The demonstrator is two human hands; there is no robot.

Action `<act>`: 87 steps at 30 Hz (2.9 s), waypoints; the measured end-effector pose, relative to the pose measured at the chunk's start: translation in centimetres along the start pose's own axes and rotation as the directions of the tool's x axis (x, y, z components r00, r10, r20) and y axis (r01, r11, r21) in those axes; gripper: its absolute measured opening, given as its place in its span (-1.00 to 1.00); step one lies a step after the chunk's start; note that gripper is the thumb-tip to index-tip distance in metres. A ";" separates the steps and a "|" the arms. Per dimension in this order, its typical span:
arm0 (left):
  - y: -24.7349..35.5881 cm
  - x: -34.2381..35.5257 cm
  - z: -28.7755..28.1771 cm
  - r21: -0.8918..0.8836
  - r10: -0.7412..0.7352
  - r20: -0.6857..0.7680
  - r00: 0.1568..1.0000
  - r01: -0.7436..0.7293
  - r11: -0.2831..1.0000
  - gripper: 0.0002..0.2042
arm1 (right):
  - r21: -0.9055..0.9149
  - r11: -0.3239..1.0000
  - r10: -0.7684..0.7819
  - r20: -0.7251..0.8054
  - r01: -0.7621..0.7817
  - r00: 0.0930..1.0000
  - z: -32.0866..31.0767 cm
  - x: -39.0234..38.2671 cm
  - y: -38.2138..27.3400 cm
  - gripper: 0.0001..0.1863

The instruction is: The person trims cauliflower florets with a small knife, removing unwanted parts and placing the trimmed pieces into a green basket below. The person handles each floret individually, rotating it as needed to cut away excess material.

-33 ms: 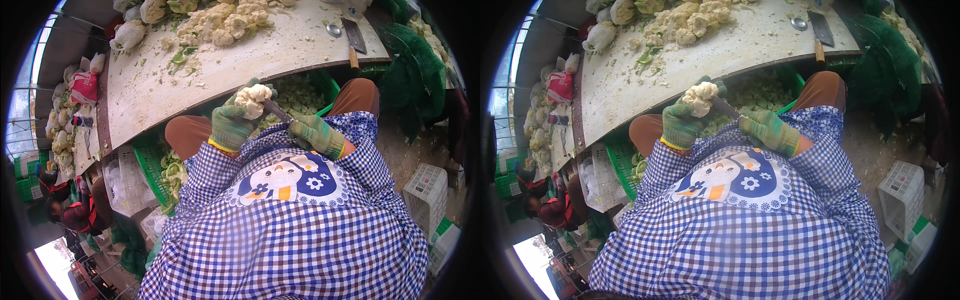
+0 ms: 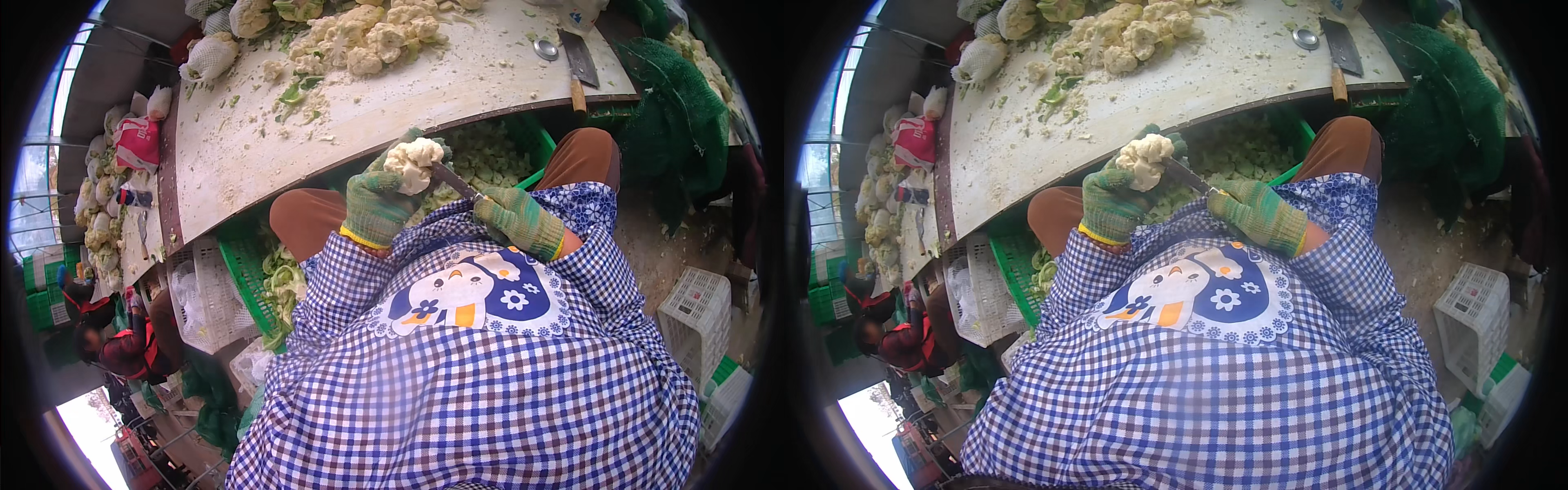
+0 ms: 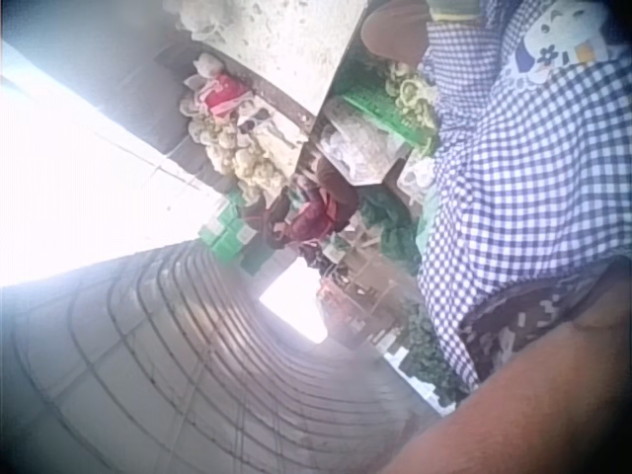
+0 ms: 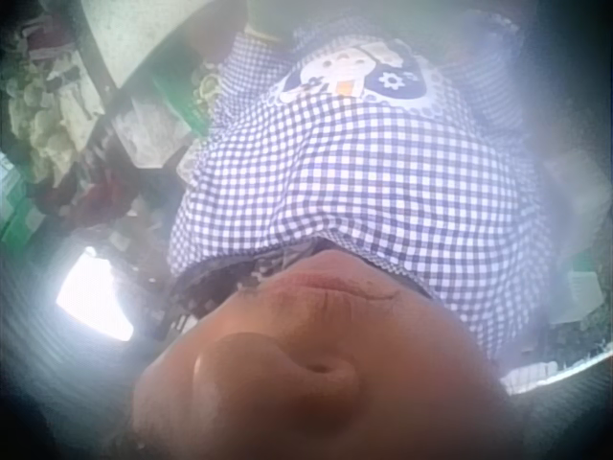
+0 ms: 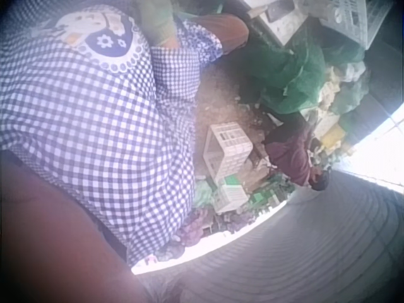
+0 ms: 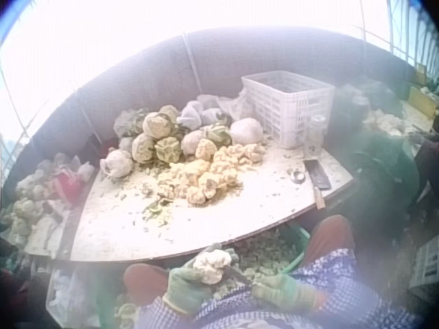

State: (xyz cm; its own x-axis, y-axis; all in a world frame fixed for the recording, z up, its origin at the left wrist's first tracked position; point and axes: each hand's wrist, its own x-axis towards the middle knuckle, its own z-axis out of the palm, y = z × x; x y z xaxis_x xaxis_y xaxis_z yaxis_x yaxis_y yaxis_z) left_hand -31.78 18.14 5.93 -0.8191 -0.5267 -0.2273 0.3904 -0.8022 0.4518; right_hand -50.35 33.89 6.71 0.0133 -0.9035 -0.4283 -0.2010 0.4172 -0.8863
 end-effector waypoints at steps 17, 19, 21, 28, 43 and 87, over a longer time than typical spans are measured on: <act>0.1 -0.8 -1.8 0.353 0.073 -0.060 0.996 -0.047 0.934 -0.53 | -0.429 0.902 -0.084 -0.060 0.050 0.995 -0.3 -1.2 -3.5 -0.65; 0.2 -0.9 -1.9 0.328 0.024 -0.032 0.999 -0.013 0.944 -0.54 | -0.476 0.878 -0.084 -0.051 0.050 0.995 -0.3 -1.2 -3.5 -0.65; 0.2 -1.0 -1.8 0.386 0.019 0.023 1.000 -0.026 0.922 -0.53 | -0.510 0.858 -0.092 -0.053 0.052 0.994 -0.1 -1.1 -3.3 -0.64; -0.1 -0.5 -1.6 0.082 -0.104 -0.081 0.991 0.111 0.990 -0.41 | -0.567 0.824 -0.052 -0.072 0.002 0.996 1.1 0.3 -1.7 -0.62; -1.8 0.2 -2.4 -0.093 -0.094 -0.073 0.993 0.087 0.992 -0.24 | -0.135 0.984 -0.125 -0.067 0.115 0.990 1.3 1.5 2.2 -0.70; 0.0 -0.2 -1.6 -0.076 -0.188 -0.021 0.982 0.186 0.980 -0.27 | -0.490 0.855 -0.235 -0.076 0.169 0.969 -0.3 0.4 -1.3 -0.61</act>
State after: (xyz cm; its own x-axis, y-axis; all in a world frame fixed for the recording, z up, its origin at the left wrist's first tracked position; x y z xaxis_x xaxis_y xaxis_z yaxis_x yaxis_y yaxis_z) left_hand -30.98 17.79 4.58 -0.8688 -0.3725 -0.3262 0.2624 -0.9051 0.3346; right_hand -50.36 32.94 7.77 -0.0144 -0.9810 -0.1935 -0.6498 0.1563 -0.7438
